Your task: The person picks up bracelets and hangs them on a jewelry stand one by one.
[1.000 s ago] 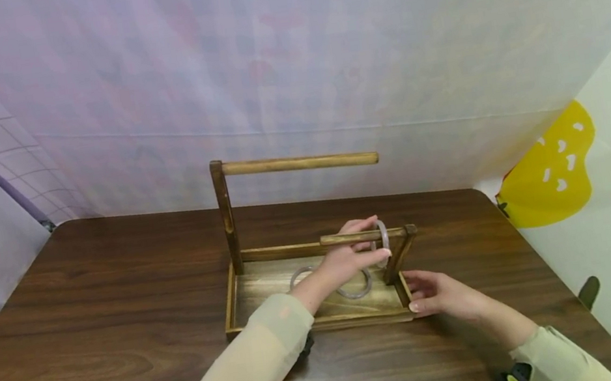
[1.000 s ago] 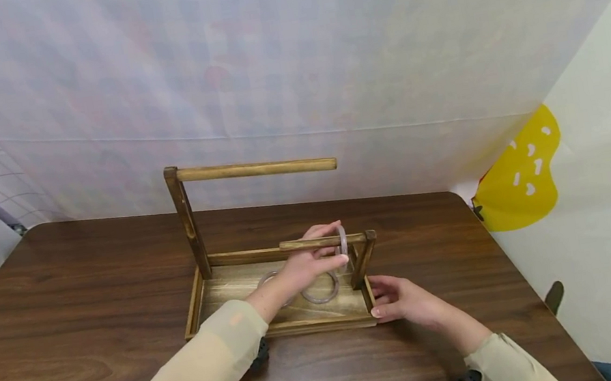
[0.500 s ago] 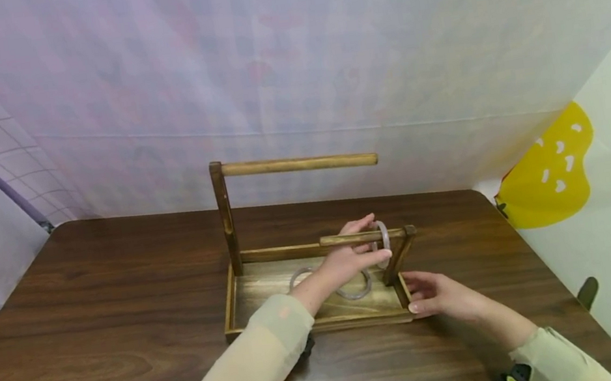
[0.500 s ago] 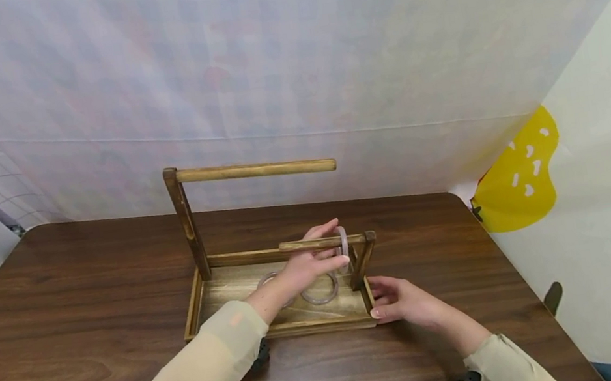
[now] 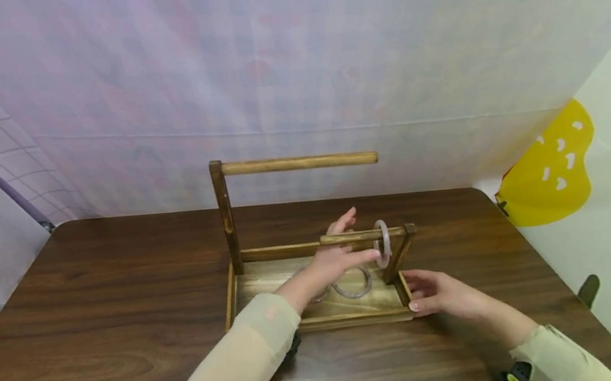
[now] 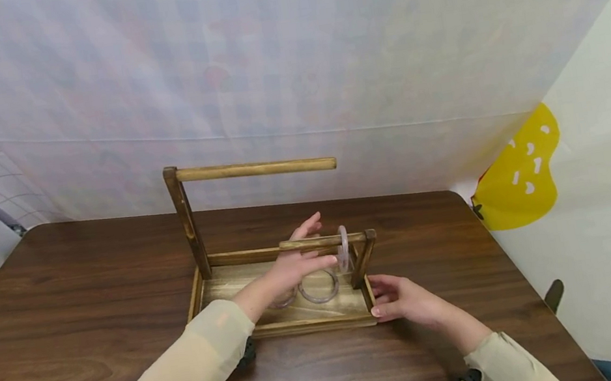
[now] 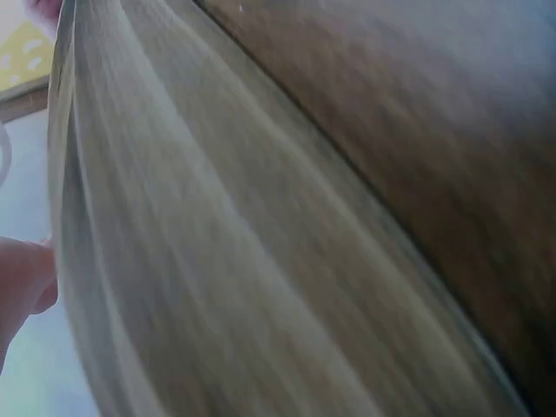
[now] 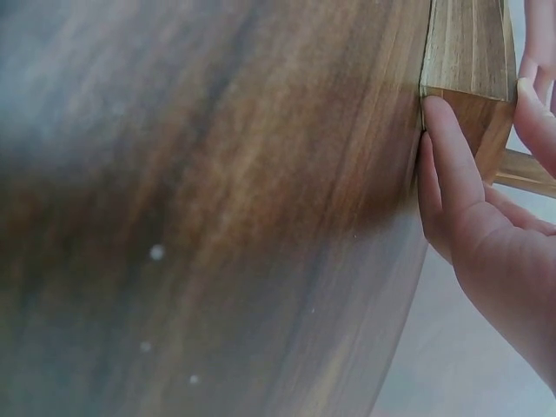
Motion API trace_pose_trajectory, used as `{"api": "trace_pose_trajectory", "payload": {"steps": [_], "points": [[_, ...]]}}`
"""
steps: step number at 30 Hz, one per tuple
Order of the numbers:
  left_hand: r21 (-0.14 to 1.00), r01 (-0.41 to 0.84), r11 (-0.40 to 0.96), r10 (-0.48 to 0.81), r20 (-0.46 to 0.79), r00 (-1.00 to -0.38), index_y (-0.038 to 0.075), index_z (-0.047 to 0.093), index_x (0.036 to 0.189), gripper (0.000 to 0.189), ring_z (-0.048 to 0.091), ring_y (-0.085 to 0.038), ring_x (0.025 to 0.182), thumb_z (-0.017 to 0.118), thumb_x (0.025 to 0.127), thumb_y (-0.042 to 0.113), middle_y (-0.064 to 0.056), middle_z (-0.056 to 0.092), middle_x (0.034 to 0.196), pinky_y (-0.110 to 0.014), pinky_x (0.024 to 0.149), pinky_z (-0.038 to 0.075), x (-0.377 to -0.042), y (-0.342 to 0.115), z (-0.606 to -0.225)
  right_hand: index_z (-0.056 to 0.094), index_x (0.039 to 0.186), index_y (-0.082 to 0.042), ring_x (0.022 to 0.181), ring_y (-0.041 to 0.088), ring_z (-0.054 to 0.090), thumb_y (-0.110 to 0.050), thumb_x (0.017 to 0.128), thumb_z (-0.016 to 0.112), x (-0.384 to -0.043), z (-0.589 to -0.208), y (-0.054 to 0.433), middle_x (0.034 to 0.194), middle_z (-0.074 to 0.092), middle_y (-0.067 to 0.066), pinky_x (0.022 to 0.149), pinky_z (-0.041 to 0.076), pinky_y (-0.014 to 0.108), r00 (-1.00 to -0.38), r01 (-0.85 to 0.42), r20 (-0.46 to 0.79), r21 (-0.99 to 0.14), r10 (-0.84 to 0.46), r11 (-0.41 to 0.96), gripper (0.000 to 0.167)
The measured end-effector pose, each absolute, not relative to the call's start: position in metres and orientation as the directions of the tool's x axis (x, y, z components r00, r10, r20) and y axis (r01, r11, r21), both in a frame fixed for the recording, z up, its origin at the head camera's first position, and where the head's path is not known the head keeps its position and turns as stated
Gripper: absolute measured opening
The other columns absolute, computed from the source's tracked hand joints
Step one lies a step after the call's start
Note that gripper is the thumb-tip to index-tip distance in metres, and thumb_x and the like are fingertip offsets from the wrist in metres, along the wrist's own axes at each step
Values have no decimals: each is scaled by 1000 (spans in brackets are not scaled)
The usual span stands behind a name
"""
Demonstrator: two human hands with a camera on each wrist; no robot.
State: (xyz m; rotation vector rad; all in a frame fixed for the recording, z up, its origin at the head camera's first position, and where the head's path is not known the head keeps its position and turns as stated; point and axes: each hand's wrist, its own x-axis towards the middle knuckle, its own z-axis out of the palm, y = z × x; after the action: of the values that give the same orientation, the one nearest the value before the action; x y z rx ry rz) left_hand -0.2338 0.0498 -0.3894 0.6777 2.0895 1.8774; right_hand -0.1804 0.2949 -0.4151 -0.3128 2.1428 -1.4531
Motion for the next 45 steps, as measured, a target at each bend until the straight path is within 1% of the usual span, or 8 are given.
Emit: {"api": "trace_pose_trajectory", "payload": {"steps": [6, 11, 16, 20, 26, 33, 39, 45], "points": [[989, 138, 55, 481, 95, -872, 24, 22, 149, 83, 29, -26, 136, 71, 83, 19, -9, 24, 152, -44, 112, 33, -235, 36, -390, 15, 139, 20, 106, 24, 55, -8, 87, 65, -180, -416, 295, 128, 37, 41, 82, 57, 35, -836, 92, -282, -918, -472, 386, 77], [990, 131, 58, 471, 88, -878, 24, 24, 148, 80, 28, -29, 136, 71, 83, 20, -11, 26, 150, -50, 112, 30, -237, 25, -392, 15, 139, 20, 107, 25, 55, -8, 86, 65, -180, -416, 295, 128, 36, 42, 82, 57, 35, -836, 89, -280, -918, -473, 387, 78], [978, 159, 137, 467, 78, -881, 20, 25, 148, 79, 25, -35, 138, 71, 83, 19, -12, 28, 150, -53, 112, 28, -239, 15, -393, 14, 139, 21, 105, 22, 55, -8, 86, 65, -181, -416, 295, 128, 36, 42, 82, 57, 36, -836, 88, -280, -918, -472, 388, 79], [966, 169, 195, 469, 60, -881, 17, 27, 148, 79, 28, -34, 137, 71, 82, 20, -11, 30, 150, -53, 112, 28, -239, 7, -392, 14, 139, 20, 105, 22, 54, -8, 86, 65, -181, -415, 295, 128, 35, 42, 82, 57, 36, -835, 90, -282, -917, -472, 388, 79], [948, 167, 272, 475, 19, -880, 18, 31, 146, 77, 30, -32, 137, 72, 81, 24, -9, 29, 151, -52, 112, 27, -237, -5, -392, 14, 139, 20, 104, 22, 54, -9, 87, 65, -181, -415, 295, 128, 35, 42, 82, 57, 36, -833, 93, -284, -917, -475, 387, 79], [917, 178, 357, 485, -19, -875, 18, 34, 145, 79, 30, -33, 137, 75, 78, 28, -12, 31, 149, -52, 112, 27, -234, -16, -392, 13, 139, 20, 104, 21, 54, -9, 87, 65, -180, -415, 295, 128, 35, 42, 82, 57, 36, -831, 92, -287, -915, -476, 392, 79], [880, 200, 431, 521, -63, -851, 18, 32, 146, 80, 27, -34, 138, 74, 79, 31, -12, 26, 152, -54, 110, 30, -235, -26, -394, 13, 140, 20, 105, 22, 54, -10, 87, 65, -180, -415, 295, 129, 34, 41, 82, 57, 37, -831, 96, -294, -912, -471, 400, 79], [811, 284, 511, 542, -48, -839, 17, 37, 144, 82, 34, -34, 133, 78, 74, 31, -14, 36, 144, -53, 109, 33, -235, -29, -399, 13, 140, 20, 106, 24, 54, -9, 87, 65, -180, -415, 295, 129, 34, 42, 82, 57, 37, -832, 96, -293, -913, -471, 397, 80]]}}
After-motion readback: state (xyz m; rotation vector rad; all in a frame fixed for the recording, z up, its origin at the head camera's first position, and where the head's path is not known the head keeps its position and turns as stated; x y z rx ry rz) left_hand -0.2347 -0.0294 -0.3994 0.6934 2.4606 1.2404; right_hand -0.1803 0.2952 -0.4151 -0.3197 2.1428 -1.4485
